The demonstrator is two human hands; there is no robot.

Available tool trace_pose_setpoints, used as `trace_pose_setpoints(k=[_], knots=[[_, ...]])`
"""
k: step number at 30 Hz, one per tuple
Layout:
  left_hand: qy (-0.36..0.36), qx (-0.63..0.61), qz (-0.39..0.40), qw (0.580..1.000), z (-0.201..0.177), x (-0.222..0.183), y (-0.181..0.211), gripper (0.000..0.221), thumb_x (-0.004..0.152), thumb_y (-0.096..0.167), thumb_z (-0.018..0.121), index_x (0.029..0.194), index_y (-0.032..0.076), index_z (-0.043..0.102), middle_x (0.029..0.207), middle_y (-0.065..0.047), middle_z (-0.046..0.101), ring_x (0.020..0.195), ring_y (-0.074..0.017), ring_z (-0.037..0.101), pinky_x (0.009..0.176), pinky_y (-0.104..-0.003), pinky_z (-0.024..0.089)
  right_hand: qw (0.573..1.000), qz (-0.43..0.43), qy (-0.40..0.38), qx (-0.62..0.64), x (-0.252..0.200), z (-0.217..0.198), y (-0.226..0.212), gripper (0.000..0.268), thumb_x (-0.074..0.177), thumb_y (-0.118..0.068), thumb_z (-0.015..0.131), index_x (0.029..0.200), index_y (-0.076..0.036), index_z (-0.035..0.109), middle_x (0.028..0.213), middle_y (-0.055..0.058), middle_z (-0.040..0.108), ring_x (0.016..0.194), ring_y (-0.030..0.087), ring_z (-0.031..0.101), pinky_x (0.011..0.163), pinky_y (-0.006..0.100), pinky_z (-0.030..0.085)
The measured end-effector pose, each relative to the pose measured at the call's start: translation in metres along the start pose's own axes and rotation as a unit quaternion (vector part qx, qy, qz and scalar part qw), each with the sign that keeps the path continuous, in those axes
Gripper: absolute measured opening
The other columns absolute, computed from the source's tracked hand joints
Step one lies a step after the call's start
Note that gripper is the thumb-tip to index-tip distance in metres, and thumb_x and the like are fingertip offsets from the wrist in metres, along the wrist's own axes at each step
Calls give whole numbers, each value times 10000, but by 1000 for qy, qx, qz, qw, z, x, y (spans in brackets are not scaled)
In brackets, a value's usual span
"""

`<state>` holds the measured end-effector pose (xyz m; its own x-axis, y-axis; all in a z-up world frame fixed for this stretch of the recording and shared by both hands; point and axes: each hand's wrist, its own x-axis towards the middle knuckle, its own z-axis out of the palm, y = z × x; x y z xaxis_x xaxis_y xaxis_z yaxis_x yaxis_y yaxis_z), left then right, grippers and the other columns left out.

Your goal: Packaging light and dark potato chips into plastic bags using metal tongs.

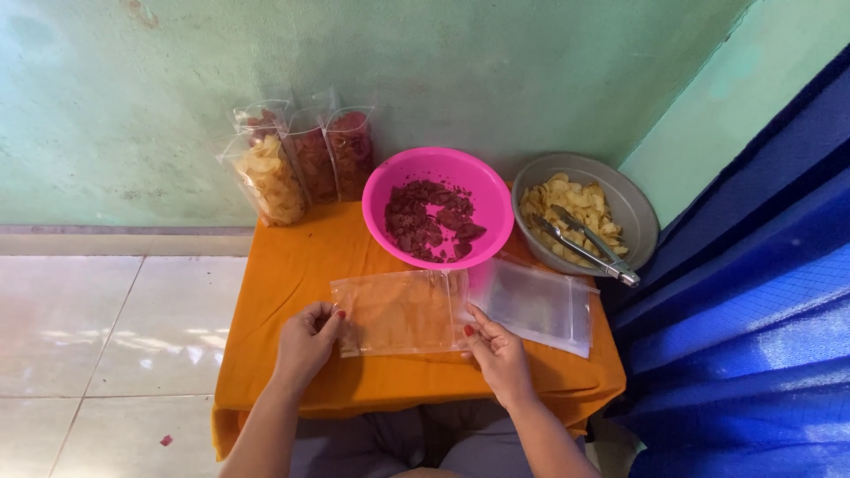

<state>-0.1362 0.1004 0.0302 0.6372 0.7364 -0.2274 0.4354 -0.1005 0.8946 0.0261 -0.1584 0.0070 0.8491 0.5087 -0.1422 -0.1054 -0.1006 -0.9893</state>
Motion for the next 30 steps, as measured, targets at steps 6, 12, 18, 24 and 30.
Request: trace_pose_setpoints(k=[6, 12, 18, 24, 30], knots=[[-32, -21, -10, 999, -7, -6, 13, 174, 1002, 186, 585, 841, 120, 590, 773, 4, 706, 721, -123, 619, 710, -278, 451, 997, 49, -16, 60, 3, 1, -9, 498, 906, -35, 694, 1398, 11, 642, 1143, 159, 776, 852, 192, 766, 801, 298, 645], [-8, 138, -11, 990, -9, 1, 17, 124, 973, 254, 618, 919, 152, 665, 764, -30, 693, 675, -199, 612, 655, -357, 449, 998, 14, -16, 66, 14, 4, 20, 483, 873, 61, 692, 1351, 74, 625, 1332, 159, 729, 736, 195, 778, 892, 301, 647], [139, 314, 317, 884, 15, 19, -21, 1192, 495, 594, 983, 1436, 48, 497, 1323, -224, 561, 1177, -411, 571, 936, -515, 475, 998, 54, -30, 32, 10, 12, 12, 461, 887, 23, 695, 1346, 11, 663, 1317, 140, 729, 928, 168, 768, 810, 303, 678], [-138, 380, 390, 828, 47, -13, 45, 1579, 391, 674, 1099, 1599, 156, 223, 1617, -180, 286, 1510, -383, 221, 1118, -755, 83, 996, 70, -51, 28, 6, 19, 14, 528, 888, -32, 738, 1405, -9, 637, 934, 67, 737, 736, 117, 687, 632, 326, 697], [-234, 401, 384, 798, 63, -16, 69, 1616, 465, 620, 1099, 1645, 204, 75, 1663, -241, 96, 1542, -438, 55, 1096, -789, -76, 995, 70, -69, 12, 0, 17, 16, 552, 874, -4, 742, 1413, -4, 626, 969, 84, 758, 758, 134, 696, 657, 297, 692]])
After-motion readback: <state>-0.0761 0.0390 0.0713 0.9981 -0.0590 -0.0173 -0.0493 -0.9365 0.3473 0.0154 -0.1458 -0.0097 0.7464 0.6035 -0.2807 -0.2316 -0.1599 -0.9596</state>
